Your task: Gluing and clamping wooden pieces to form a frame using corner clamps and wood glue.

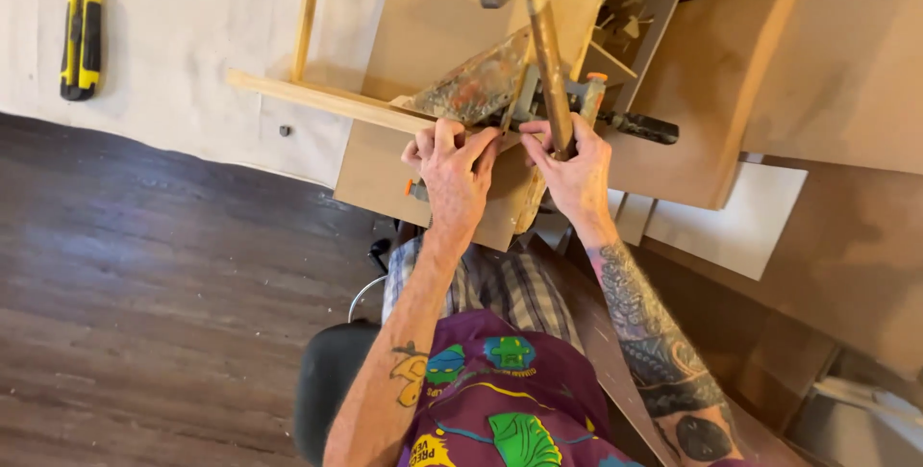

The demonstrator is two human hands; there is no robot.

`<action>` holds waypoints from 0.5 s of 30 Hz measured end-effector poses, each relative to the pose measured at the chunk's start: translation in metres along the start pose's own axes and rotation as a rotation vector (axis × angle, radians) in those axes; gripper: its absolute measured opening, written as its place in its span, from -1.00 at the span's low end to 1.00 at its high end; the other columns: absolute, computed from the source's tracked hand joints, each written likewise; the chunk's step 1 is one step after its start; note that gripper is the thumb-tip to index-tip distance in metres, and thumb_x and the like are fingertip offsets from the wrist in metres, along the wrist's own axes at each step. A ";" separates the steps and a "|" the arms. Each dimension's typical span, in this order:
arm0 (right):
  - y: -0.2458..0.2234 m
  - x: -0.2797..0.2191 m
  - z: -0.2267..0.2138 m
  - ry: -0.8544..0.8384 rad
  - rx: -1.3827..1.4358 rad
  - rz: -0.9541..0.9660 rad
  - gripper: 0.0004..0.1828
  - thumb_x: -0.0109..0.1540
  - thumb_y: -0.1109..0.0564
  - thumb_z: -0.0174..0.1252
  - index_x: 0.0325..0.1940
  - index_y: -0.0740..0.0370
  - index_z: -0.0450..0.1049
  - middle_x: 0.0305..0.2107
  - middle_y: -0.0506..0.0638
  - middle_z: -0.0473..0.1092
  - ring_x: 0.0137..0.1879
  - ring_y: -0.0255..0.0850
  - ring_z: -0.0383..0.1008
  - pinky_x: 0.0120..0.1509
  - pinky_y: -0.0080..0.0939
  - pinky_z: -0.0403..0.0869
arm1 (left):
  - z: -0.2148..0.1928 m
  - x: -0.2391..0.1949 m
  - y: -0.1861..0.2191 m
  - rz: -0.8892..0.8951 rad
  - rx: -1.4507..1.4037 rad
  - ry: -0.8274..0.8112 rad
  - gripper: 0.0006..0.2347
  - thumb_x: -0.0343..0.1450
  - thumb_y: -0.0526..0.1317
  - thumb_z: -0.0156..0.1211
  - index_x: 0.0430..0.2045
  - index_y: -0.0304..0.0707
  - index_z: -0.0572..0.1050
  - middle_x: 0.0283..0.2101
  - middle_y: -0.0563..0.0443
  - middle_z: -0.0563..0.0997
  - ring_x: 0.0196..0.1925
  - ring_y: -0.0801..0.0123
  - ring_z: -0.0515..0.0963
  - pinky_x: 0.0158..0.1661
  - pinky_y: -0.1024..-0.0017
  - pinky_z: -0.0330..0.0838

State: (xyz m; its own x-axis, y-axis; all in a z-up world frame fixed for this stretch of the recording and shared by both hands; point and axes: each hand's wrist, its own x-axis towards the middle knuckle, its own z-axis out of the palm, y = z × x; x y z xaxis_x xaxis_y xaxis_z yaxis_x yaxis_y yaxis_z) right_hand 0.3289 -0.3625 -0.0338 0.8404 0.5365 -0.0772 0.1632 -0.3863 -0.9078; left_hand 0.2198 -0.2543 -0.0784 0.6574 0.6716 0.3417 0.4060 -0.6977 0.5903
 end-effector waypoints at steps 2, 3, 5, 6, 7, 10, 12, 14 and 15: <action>0.001 0.002 0.003 -0.030 0.023 -0.009 -0.65 0.23 0.28 0.35 -0.50 0.10 0.32 -0.41 -0.05 0.61 -0.49 -0.35 0.55 -0.29 -0.40 0.44 | 0.006 -0.005 -0.003 -0.018 0.034 0.030 -0.97 0.43 -0.12 0.31 -0.39 0.14 0.58 -0.30 0.23 0.14 -0.18 0.34 0.22 0.02 0.22 -0.01; 0.005 -0.001 0.003 -0.042 0.021 -0.002 -0.65 0.23 0.28 0.35 -0.50 0.10 0.32 -0.41 -0.05 0.61 -0.49 -0.35 0.55 -0.29 -0.40 0.44 | 0.008 -0.009 -0.003 -0.031 0.038 0.025 -0.97 0.43 -0.12 0.31 -0.39 0.14 0.58 -0.30 0.23 0.14 -0.18 0.34 0.22 0.02 0.22 -0.01; 0.012 0.004 0.008 -0.061 0.051 0.010 -0.66 0.21 0.28 0.36 -0.49 0.13 0.31 -0.38 -0.02 0.61 -0.48 -0.33 0.57 -0.26 -0.39 0.46 | 0.012 -0.007 -0.006 -0.024 0.058 0.022 -0.96 0.43 -0.11 0.31 -0.42 0.15 0.57 -0.30 0.24 0.14 -0.15 0.34 0.22 0.04 0.19 -0.01; 0.016 0.003 0.011 -0.072 0.052 0.014 -0.66 0.21 0.28 0.36 -0.49 0.13 0.31 -0.38 -0.02 0.61 -0.48 -0.33 0.57 -0.26 -0.39 0.46 | 0.011 -0.008 -0.006 -0.034 0.063 0.020 -0.96 0.43 -0.11 0.31 -0.42 0.15 0.57 -0.30 0.24 0.14 -0.15 0.34 0.22 0.04 0.19 -0.01; 0.021 0.002 0.014 -0.062 0.048 0.002 -0.66 0.21 0.28 0.37 -0.48 0.14 0.32 -0.38 -0.01 0.61 -0.47 -0.33 0.57 -0.26 -0.38 0.47 | 0.010 -0.008 -0.007 -0.022 0.058 0.011 -0.95 0.44 -0.11 0.30 -0.43 0.15 0.57 -0.29 0.23 0.16 -0.15 0.33 0.23 0.05 0.18 -0.01; 0.030 0.003 0.021 -0.045 0.042 -0.036 -0.66 0.23 0.28 0.38 -0.47 0.15 0.33 -0.36 0.02 0.61 -0.45 -0.32 0.58 -0.25 -0.36 0.49 | 0.013 -0.008 -0.009 -0.012 0.059 -0.005 -0.95 0.42 -0.13 0.33 -0.43 0.12 0.57 -0.29 0.21 0.18 -0.14 0.31 0.24 0.06 0.15 0.00; 0.031 0.002 0.023 -0.036 0.034 -0.054 -0.67 0.23 0.28 0.38 -0.46 0.17 0.33 -0.36 0.03 0.60 -0.45 -0.30 0.59 -0.24 -0.35 0.50 | 0.014 -0.009 -0.009 -0.015 0.062 -0.018 -0.94 0.38 -0.14 0.36 -0.41 0.11 0.57 -0.28 0.21 0.19 -0.13 0.30 0.24 0.07 0.13 0.01; 0.029 0.004 0.024 -0.028 0.003 -0.081 -0.67 0.24 0.26 0.38 -0.44 0.13 0.33 -0.44 -0.04 0.58 -0.48 -0.30 0.57 -0.30 -0.37 0.46 | 0.015 -0.009 -0.008 -0.003 0.075 0.010 -0.92 0.34 -0.17 0.40 -0.45 0.08 0.56 -0.30 0.19 0.18 -0.11 0.30 0.27 0.06 0.13 0.02; 0.032 0.004 0.023 -0.030 0.002 -0.081 -0.67 0.24 0.26 0.38 -0.44 0.13 0.33 -0.44 -0.04 0.58 -0.48 -0.30 0.57 -0.30 -0.37 0.46 | 0.016 -0.009 -0.009 -0.005 0.075 0.010 -0.92 0.34 -0.17 0.40 -0.45 0.08 0.56 -0.30 0.19 0.18 -0.11 0.30 0.27 0.06 0.13 0.02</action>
State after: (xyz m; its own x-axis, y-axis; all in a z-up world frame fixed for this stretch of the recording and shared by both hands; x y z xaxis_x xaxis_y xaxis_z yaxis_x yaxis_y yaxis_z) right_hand 0.3259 -0.3555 -0.0722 0.8087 0.5880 -0.0159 0.2287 -0.3391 -0.9125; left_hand 0.2203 -0.2582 -0.0980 0.6493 0.6772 0.3461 0.4556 -0.7107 0.5360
